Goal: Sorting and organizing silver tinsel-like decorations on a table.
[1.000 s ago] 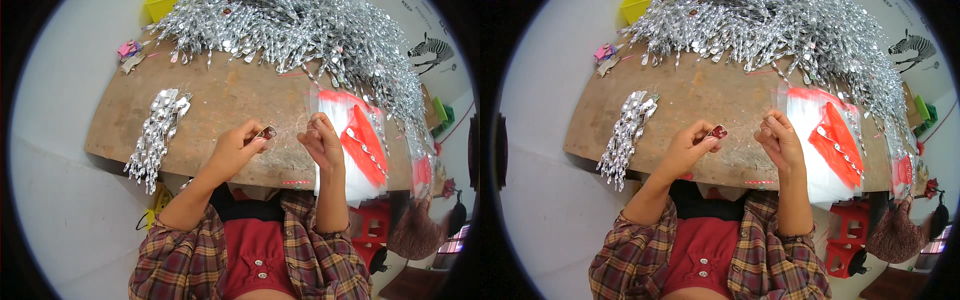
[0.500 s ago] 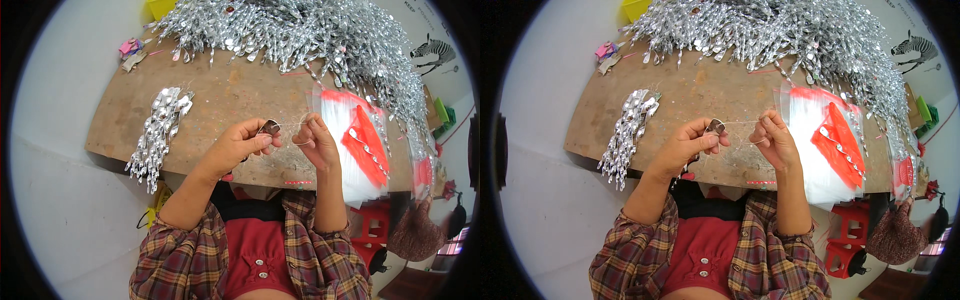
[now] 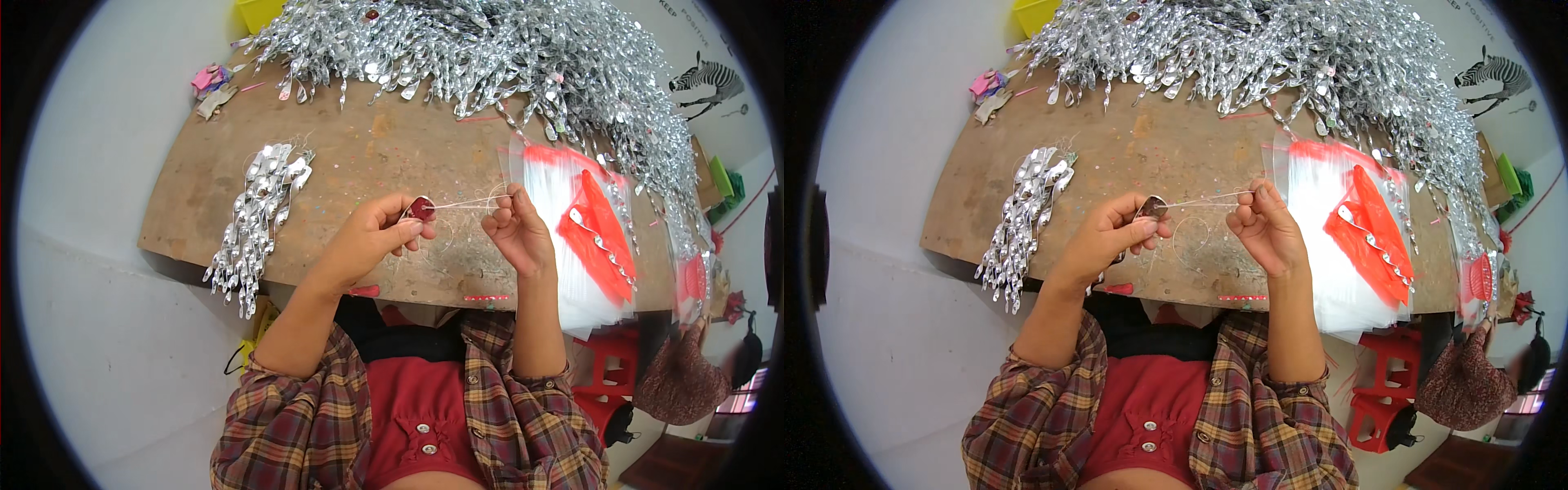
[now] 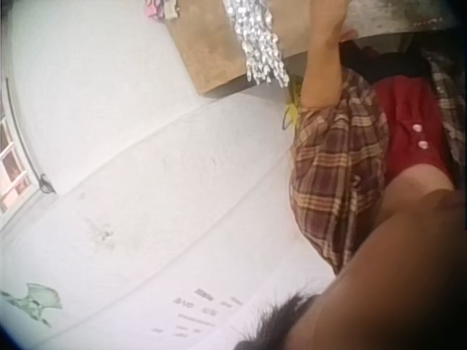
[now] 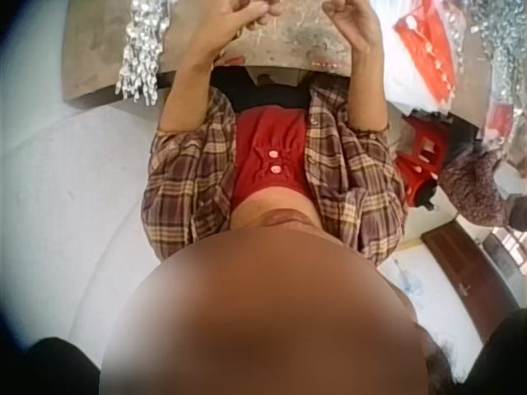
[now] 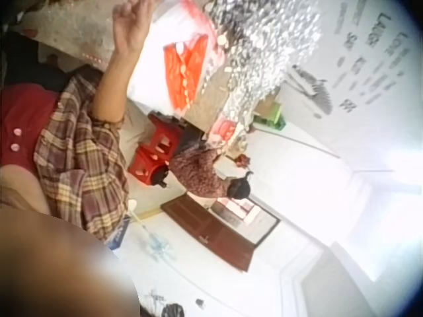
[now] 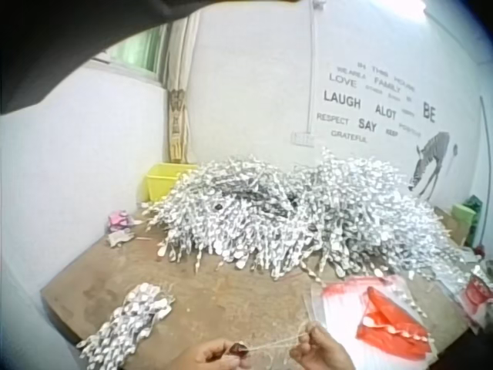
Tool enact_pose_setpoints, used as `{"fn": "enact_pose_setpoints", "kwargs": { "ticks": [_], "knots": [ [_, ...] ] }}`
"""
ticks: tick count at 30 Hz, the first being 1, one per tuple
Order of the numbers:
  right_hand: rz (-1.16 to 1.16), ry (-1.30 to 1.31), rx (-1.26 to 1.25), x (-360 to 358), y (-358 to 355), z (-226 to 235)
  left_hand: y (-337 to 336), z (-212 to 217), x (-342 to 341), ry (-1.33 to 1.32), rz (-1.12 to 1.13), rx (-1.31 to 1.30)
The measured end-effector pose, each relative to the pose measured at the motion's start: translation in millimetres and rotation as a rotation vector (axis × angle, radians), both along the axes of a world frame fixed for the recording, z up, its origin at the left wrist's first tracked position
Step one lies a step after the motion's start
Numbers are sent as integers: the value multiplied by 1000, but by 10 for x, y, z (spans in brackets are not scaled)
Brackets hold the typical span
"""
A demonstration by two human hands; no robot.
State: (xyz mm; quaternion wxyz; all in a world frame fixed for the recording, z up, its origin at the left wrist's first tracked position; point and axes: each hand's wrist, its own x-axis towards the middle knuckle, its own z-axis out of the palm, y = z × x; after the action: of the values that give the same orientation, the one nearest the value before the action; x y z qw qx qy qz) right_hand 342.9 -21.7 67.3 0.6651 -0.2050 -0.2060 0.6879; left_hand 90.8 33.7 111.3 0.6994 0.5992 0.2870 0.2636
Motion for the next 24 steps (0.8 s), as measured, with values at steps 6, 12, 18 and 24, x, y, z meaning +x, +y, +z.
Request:
{"fn": "enact_pose_setpoints", "kwargs": {
  "ticks": [6,12,18,24],
  "knots": [
    [28,-119,-1,-145,-47,83,-73,-118,-267,126,-245,-121],
    [256,-306,30,-483,-140,279,-178,-237,-303,12,-510,-120],
    [294,-311,-28,-671,-221,303,-316,-299,-209,-148,-177,-354],
    [278,-337,-1,-633,-229,233,-401,-177,-244,-30,-48,-165]
  ]
}}
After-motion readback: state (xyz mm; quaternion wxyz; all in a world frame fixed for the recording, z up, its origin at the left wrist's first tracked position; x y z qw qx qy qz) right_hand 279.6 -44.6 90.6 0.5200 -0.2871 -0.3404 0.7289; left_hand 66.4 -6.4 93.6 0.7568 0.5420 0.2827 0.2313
